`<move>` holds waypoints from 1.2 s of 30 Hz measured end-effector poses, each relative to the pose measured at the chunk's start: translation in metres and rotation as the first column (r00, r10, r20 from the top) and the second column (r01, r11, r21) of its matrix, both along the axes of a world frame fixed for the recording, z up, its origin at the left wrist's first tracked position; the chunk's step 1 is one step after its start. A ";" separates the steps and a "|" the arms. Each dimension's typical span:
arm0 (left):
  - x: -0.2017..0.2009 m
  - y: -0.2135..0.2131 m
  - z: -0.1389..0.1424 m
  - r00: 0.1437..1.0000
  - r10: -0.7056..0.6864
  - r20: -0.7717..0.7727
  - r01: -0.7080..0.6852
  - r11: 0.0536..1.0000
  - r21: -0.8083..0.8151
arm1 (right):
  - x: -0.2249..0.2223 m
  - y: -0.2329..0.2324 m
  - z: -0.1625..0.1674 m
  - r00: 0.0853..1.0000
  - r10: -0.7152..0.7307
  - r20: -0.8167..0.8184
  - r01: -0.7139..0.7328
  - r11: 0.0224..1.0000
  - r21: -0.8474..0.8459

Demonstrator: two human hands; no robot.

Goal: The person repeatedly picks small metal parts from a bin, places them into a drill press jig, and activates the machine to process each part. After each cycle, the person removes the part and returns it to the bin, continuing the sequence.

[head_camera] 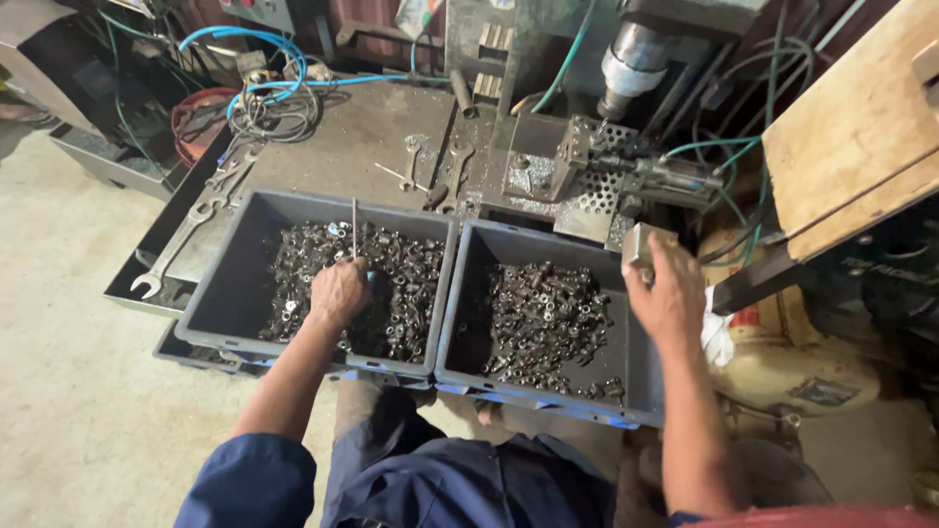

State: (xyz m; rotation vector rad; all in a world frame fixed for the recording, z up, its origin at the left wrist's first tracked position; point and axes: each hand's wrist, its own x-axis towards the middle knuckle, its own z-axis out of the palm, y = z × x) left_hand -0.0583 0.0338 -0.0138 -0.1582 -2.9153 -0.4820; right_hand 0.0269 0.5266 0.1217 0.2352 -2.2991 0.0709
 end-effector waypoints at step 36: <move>0.115 0.154 0.109 0.608 -0.617 -0.500 0.709 0.706 -0.009 | 0.033 -0.146 -0.091 0.569 0.741 -0.355 0.355 -0.611 -0.707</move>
